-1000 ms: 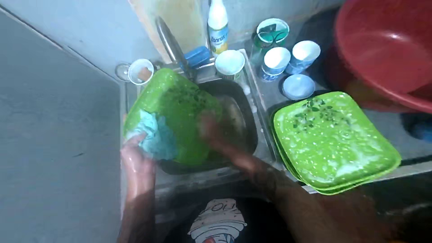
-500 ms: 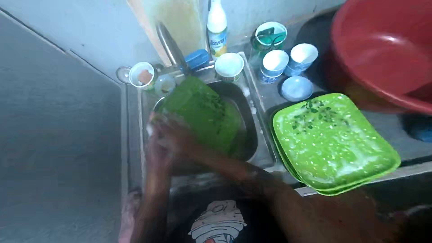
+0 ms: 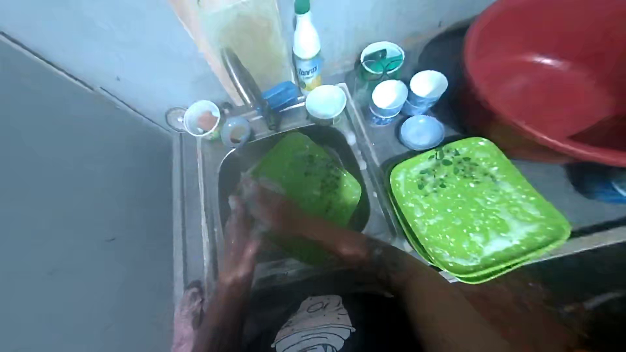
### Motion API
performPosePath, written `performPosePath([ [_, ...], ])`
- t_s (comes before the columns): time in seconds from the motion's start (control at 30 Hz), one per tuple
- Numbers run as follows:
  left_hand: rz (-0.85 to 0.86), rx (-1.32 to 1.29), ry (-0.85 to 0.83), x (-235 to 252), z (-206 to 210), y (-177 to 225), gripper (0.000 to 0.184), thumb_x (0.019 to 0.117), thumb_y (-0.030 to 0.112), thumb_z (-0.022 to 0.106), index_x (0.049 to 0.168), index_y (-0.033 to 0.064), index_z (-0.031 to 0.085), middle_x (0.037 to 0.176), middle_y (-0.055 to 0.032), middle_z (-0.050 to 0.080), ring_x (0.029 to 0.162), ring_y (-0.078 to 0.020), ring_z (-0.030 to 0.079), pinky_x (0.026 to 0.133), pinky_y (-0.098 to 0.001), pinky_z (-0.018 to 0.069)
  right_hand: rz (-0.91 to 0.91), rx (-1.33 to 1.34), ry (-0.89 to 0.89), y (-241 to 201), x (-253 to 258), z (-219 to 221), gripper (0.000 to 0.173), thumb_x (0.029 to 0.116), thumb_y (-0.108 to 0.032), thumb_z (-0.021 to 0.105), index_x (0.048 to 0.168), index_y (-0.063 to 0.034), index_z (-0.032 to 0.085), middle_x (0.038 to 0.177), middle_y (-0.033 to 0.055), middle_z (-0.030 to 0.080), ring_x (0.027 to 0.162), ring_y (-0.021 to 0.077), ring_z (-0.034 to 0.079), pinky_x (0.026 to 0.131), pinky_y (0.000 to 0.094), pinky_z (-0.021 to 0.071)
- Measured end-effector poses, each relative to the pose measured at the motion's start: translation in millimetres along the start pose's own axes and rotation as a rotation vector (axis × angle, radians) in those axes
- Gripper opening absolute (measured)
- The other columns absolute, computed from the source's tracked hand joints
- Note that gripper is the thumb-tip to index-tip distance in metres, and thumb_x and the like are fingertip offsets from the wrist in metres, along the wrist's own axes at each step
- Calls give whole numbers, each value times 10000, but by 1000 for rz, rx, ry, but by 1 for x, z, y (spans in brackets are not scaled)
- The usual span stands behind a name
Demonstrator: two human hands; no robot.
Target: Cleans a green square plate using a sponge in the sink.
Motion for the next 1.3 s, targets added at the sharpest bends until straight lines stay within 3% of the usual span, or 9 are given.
performPosePath([
  [0.1, 9, -67, -17, -9, -1, 2, 402, 1130, 332, 250, 1312, 98, 522, 1091, -56, 715, 1011, -153, 709, 866, -386, 622, 222, -259, 193, 67, 16, -43, 413, 986, -281, 618, 1370, -136, 665, 1567, 193, 470, 1497, 422, 361, 1184, 709, 231],
  [0.2, 14, -77, -151, -18, -6, -6, 303, 1077, 295, 470, 1274, 81, 555, 1087, -60, 729, 1010, -164, 716, 877, -384, 621, 535, -253, 256, 112, 30, -87, 430, 991, -339, 620, 1370, -136, 645, 1395, 284, 558, 1275, 479, 544, 997, 660, 439],
  [0.33, -125, 204, -304, -22, -4, -11, 373, 966, 70, 526, 1335, 69, 470, 1064, -25, 734, 946, -134, 728, 821, -340, 632, 127, -287, 273, 72, 44, -89, 401, 939, -293, 686, 1253, -46, 711, 1245, 272, 670, 1184, 465, 626, 1004, 623, 471],
  [0.47, -74, 334, -170, -15, 7, 5, 280, 895, -92, 443, 975, 121, 608, 843, 45, 726, 783, -51, 693, 722, -248, 604, -341, -159, -22, -23, 28, -42, 424, 925, -332, 714, 1249, -59, 724, 1315, 229, 662, 1269, 407, 600, 1133, 567, 413],
  [0.6, -57, 274, -96, -13, 5, 0, 279, 838, -133, 477, 1000, 66, 586, 855, -5, 727, 795, -102, 713, 719, -304, 623, -82, -152, 213, 37, 43, -65, 355, 945, -168, 671, 1231, 42, 696, 1321, 246, 655, 1292, 396, 591, 1132, 506, 443],
  [0.73, -19, 349, -90, -21, -2, -6, 264, 853, -112, 482, 1011, 71, 588, 854, 14, 720, 809, -89, 706, 747, -295, 615, 489, -187, 277, 112, 45, -95, 525, 1012, -210, 590, 1436, 81, 485, 1600, 285, 361, 1484, 427, 374, 1183, 501, 390],
  [0.97, 5, 385, -118, -10, -10, -16, 308, 840, -119, 489, 1075, 57, 580, 898, 15, 725, 844, -86, 706, 769, -299, 614, -30, -67, 122, 12, 21, -33, 419, 961, -154, 663, 1339, 22, 632, 1512, 242, 510, 1449, 395, 441, 1227, 530, 323],
  [1.17, -90, 319, -126, -38, -6, -14, 343, 878, -121, 529, 1139, 101, 554, 935, 36, 745, 861, -82, 725, 780, -290, 626, 565, -137, 184, 115, 49, -87, 507, 1036, -240, 542, 1462, 28, 485, 1465, 285, 513, 1329, 445, 538, 1085, 606, 444],
  [1.3, -115, 165, -391, -27, -10, -12, 323, 852, 39, 696, 1143, 181, 705, 1020, 24, 769, 891, -74, 735, 770, -259, 625, 63, -239, 103, 34, 57, -67, 369, 969, -213, 643, 1260, 10, 687, 1259, 231, 686, 1212, 407, 632, 1068, 574, 448],
])
Point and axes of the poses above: each hand's wrist, its own x-axis towards the middle knuckle, its own z-axis out of the palm, y = z × x, the point moved 8 cm from there along x, towards the middle knuckle
